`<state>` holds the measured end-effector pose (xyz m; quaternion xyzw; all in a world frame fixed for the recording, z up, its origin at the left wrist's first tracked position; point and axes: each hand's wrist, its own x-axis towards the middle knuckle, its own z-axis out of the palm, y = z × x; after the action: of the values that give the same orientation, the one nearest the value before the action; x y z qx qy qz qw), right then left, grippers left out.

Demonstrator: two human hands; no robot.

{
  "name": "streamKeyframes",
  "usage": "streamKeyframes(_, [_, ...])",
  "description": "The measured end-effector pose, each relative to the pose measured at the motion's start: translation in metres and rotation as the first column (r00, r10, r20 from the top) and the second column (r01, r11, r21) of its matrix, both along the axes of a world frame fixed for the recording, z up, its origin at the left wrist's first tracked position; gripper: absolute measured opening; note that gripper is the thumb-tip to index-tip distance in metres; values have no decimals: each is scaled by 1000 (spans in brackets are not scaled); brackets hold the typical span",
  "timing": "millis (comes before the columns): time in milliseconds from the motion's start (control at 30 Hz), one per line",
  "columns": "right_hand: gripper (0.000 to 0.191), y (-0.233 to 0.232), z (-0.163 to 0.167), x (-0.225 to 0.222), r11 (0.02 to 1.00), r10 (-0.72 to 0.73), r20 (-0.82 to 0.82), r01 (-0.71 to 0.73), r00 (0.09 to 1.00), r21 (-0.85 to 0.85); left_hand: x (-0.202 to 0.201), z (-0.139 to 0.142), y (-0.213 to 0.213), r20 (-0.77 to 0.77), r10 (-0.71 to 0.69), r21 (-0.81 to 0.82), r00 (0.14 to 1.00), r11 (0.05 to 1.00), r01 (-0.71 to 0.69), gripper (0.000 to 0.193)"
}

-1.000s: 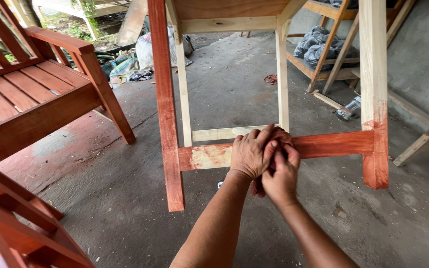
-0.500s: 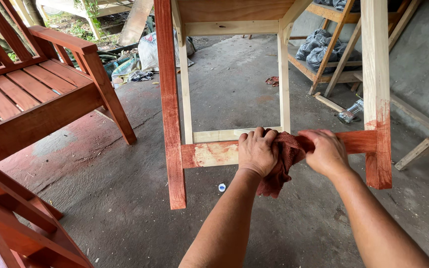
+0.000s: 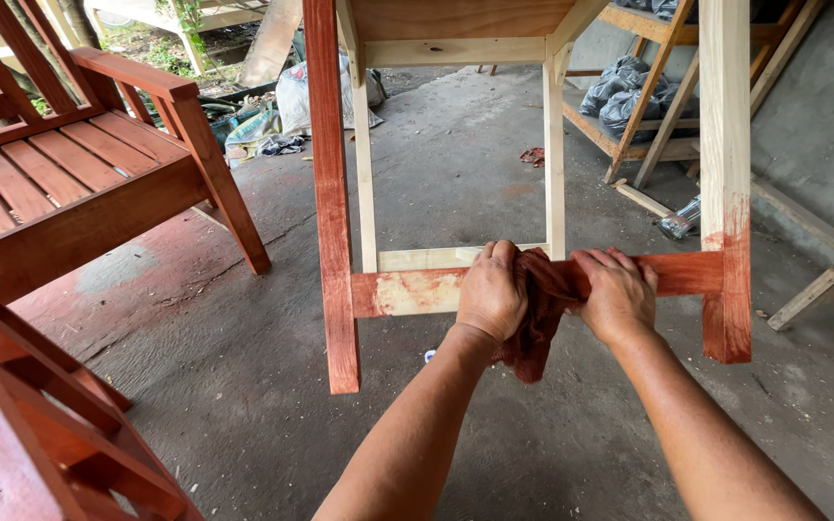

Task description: The person wipes reddish wood stain onto the unfinished legs and frame of a wooden table using a cloth, working around the table and reaching under it to coat the bare wood. They then dip the cloth into a bucket of stain and continue applying it to the table surfaces.

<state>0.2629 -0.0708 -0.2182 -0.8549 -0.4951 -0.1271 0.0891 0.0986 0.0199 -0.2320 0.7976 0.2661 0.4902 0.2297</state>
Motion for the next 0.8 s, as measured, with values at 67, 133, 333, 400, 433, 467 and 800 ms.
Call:
streamKeyframes(67, [95,6,3,3,1000,21,8,-21,1000,-7,-4,6,-7,110,19,-95,994,995,-8,20])
streamKeyframes(133, [108,9,5,8,998,48,40,-46,998,-35,-11,16,-8,246,97,-191,965,980,-50,21])
streamKeyframes(333, [86,18,1,12,1000,20,17,-20,1000,-17,-49,72,37,639,282,-239,716,957,-163,17])
streamKeyframes(400, [87,18,-1,12,1000,-1,27,2,1000,-27,-60,80,41,676,310,-207,669,951,-232,16])
streamKeyframes(433, [87,17,-1,12,999,-12,34,13,999,-34,-64,81,41,646,374,-210,665,925,-317,17])
streamKeyframes(467, [88,16,-2,12,1000,-12,37,13,999,-28,-65,80,39,616,439,-210,654,892,-400,18])
streamKeyframes(800, [88,4,1,5,999,-15,-15,14,1000,-34,-69,-1,-14,-413,259,280,873,948,-149,70])
